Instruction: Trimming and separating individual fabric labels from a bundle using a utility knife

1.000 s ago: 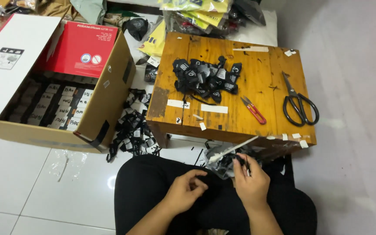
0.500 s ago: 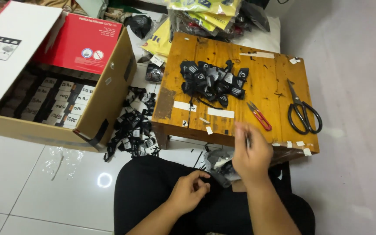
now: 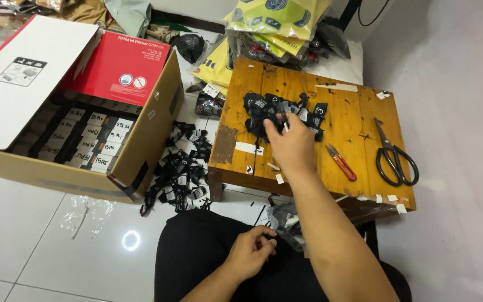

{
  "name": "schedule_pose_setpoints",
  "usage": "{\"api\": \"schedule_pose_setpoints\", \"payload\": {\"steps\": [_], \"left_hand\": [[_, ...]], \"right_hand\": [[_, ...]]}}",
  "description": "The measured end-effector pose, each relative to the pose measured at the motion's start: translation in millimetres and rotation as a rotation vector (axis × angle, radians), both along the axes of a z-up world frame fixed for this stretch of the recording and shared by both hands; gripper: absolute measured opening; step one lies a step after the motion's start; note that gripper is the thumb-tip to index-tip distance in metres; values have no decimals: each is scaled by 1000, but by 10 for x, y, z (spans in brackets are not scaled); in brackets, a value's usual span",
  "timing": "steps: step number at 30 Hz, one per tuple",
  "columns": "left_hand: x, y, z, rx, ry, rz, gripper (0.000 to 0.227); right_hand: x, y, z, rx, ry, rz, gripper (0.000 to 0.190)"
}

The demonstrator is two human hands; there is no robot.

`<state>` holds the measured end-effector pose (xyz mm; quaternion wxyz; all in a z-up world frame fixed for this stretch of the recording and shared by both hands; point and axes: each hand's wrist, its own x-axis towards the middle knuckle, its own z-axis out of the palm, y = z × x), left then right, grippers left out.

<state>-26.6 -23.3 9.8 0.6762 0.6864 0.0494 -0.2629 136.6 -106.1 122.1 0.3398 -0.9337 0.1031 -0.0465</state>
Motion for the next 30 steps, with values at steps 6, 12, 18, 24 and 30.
{"api": "schedule_pose_setpoints", "payload": {"steps": [6, 12, 18, 24, 30], "left_hand": [[4, 34, 35, -46, 11, 27, 17], [-4, 23, -152, -242, 4, 173, 16], [-31, 150, -315, -471, -62, 238, 21], [-55, 198, -286, -894, -98, 333, 36], [-69, 101, -464, -579, -83, 491, 16]], "right_hand": [[-112, -52, -69, 74, -293, 74, 11], [-616, -244, -150, 264, -350, -24, 15], [-1436, -248, -409, 249, -347, -22, 9], [-1884, -260, -722, -9, -399, 230, 15], [-1967, -478, -1011, 131, -403, 305, 23]]}}
